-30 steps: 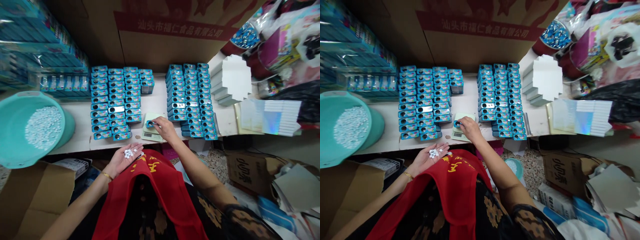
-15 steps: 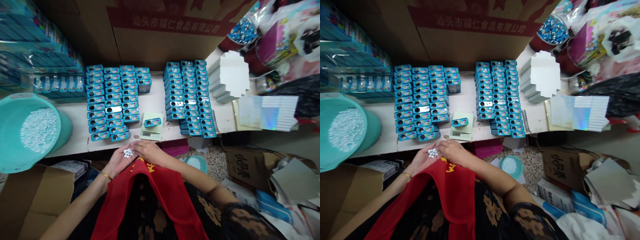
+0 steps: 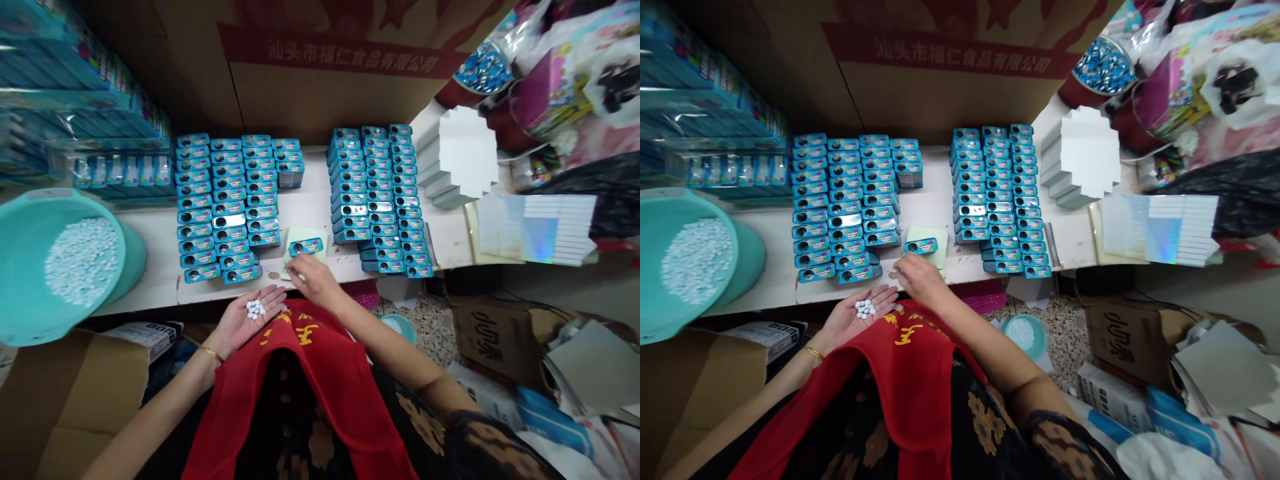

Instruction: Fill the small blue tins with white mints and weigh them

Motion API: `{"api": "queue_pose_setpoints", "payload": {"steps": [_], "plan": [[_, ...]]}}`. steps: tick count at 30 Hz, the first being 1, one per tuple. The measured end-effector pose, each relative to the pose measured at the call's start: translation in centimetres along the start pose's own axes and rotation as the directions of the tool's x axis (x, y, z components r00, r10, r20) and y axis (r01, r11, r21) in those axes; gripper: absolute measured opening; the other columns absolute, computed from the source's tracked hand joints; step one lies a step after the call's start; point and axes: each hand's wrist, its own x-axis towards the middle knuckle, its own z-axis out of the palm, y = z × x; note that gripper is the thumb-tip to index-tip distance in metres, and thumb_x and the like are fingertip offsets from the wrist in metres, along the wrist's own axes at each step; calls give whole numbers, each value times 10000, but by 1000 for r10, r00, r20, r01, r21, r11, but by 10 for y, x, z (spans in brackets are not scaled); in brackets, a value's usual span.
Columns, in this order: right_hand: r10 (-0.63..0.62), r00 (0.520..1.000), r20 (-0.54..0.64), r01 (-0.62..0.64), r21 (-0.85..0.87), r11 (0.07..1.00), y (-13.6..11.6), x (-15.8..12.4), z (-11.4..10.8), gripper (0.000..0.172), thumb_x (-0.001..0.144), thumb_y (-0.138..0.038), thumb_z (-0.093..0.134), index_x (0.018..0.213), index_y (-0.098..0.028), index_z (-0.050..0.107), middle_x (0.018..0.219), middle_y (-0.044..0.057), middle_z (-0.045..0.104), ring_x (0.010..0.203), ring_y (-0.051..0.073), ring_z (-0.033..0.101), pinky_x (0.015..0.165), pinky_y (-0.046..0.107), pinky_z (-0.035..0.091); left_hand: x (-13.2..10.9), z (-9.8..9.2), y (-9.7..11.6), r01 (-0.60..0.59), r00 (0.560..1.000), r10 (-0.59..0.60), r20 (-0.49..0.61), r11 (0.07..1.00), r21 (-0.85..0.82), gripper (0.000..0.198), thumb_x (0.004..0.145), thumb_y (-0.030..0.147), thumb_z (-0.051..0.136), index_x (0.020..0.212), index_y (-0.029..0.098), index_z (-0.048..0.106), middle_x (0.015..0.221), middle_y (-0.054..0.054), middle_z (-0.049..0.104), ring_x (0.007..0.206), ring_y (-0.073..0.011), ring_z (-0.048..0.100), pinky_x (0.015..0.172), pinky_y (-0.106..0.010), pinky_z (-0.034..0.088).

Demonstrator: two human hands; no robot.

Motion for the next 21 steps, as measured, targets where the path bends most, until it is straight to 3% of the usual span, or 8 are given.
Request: {"api": "queue_pose_setpoints", "payload": {"steps": [6,9,14,21], "plan": [[92,989,-117,-99,-58,993,53,13,-24,210,829,-230,517,1022,-208,594,952,65,581,911,183,531,825,317,432,-2,-2,2,0,1000,0,0,1000,-16,462,827,124,422,1281,39,397,1169,-218,568,1157,-293,461,927,-430,425],[108,972,-209,-126,-74,989,72,7,-34,368,784,-295,585,1139,-209,537,1071,88,542,1019,221,491,891,374,407,-4,-5,5,-46,999,45,-23,998,-35,439,832,125,416,1262,37,414,1156,-211,578,1153,-292,466,910,-422,443],[123,989,-86,-132,-104,986,87,-2,-42,589,716,-306,657,1253,-209,433,1193,115,472,1104,259,440,932,438,375,-7,-7,11,-124,990,120,-68,991,-57,369,838,119,399,1190,47,479,1118,-199,601,1102,-278,520,861,-395,485],[137,990,30,-133,-112,985,90,0,-23,608,692,-215,660,1252,-187,425,1225,117,444,1142,255,402,948,421,366,-7,-9,17,-154,977,141,-159,985,-75,304,843,106,385,1101,54,538,992,-183,647,934,-238,622,723,-319,544]]}}
